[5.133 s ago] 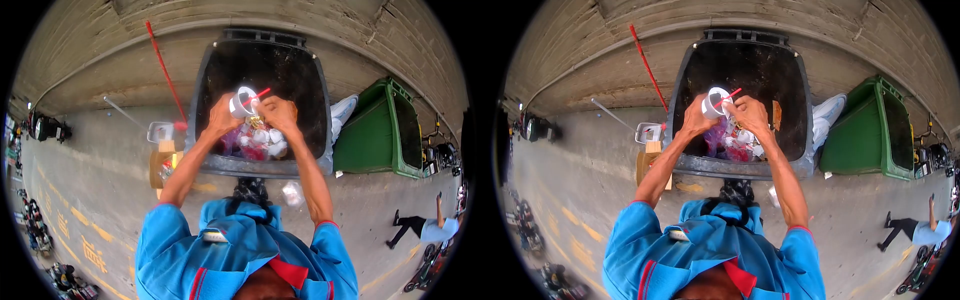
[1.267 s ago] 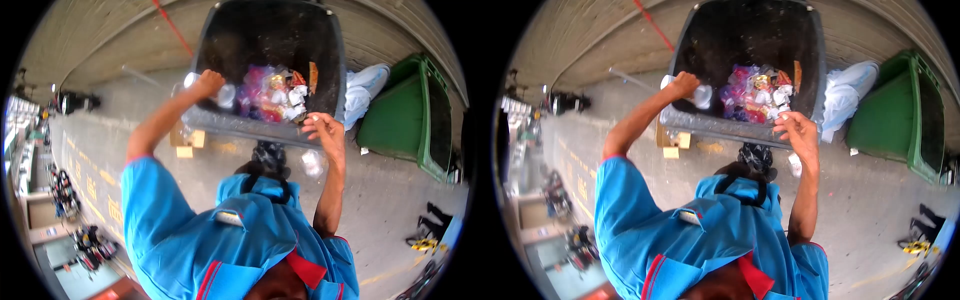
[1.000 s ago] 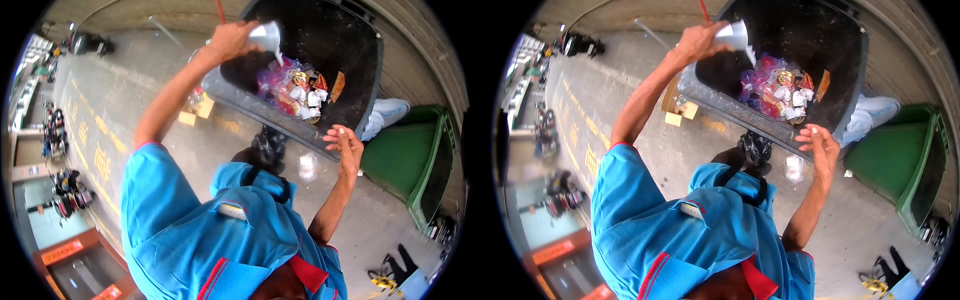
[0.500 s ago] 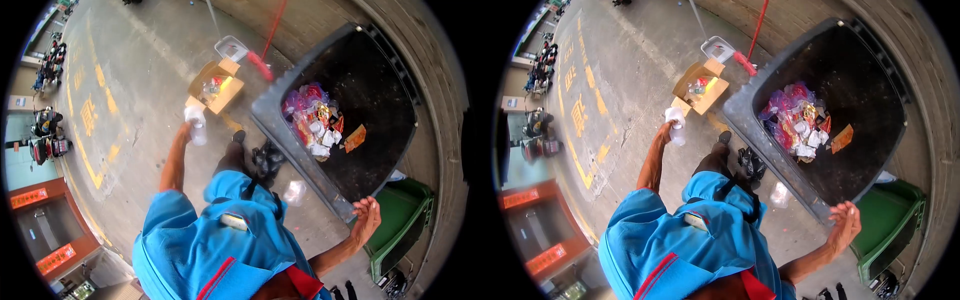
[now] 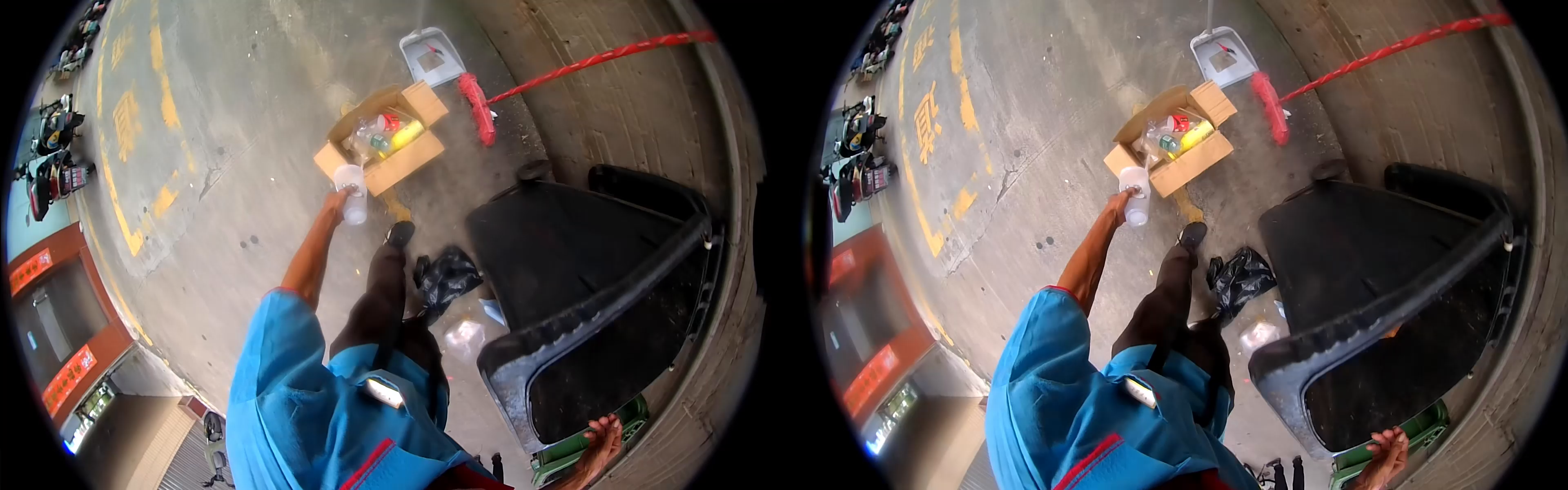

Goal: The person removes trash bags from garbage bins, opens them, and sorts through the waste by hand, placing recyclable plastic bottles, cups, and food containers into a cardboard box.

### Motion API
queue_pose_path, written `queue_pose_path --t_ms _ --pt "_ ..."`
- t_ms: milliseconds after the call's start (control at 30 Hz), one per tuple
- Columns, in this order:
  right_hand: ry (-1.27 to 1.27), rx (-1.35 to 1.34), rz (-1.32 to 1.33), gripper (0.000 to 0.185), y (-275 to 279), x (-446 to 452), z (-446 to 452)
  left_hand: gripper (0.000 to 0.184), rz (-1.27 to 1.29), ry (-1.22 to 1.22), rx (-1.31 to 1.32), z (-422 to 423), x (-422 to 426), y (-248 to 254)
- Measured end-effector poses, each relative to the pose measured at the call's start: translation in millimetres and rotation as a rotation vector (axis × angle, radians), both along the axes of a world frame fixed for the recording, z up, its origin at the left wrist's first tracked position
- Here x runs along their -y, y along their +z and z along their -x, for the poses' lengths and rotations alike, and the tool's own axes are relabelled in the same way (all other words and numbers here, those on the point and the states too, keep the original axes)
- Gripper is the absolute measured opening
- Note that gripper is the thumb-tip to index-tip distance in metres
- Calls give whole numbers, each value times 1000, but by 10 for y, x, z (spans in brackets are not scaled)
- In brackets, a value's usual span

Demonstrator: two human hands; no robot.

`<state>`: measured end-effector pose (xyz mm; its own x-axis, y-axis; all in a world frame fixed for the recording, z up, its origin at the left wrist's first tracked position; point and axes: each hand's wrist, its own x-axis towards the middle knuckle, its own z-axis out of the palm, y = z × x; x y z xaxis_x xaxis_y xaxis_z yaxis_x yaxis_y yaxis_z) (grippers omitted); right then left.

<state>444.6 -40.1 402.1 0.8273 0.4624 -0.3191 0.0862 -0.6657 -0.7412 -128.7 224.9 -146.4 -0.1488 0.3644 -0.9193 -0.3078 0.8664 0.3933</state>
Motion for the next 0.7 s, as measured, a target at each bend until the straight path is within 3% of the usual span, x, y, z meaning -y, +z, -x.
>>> queue_pose_path --t_ms 100,133,167,233,267,300,367,500,567,633,700 --pt "-4 56 123 35 -122 -244 8 60 -27 10 -87 -108 -284 -156" --pt "3 57 182 36 -172 -297 -17 58 -35 -132 -132 -98 -356 -285" --pt "10 58 243 37 -202 -337 -40 58 -25 -126 -127 -140 -396 -372" --pt "6 102 278 38 -310 -224 -257 55 -200 -356 -445 -301 -596 -487" --pt "42 -98 381 50 -250 26 -581 55 -241 -431 -372 -309 -725 -569" --pt "71 -299 486 69 -202 165 -739 55 -234 -435 -364 -317 -858 -698" --pt "45 -213 468 62 -216 169 -574 55 -334 -424 -243 -369 -1120 -945" --pt "-42 46 577 49 -131 -23 -69 52 -298 -249 -156 -752 -1666 -678" --pt "-88 147 643 46 -164 -71 144 61 -362 -102 -323 -951 -1852 -829" --pt "-153 106 586 45 -125 -91 344 68 -327 -102 -541 -1014 -1914 -1501" --pt "-217 56 499 54 -80 -153 491 72 -380 -132 -415 -1126 -1711 -1422"
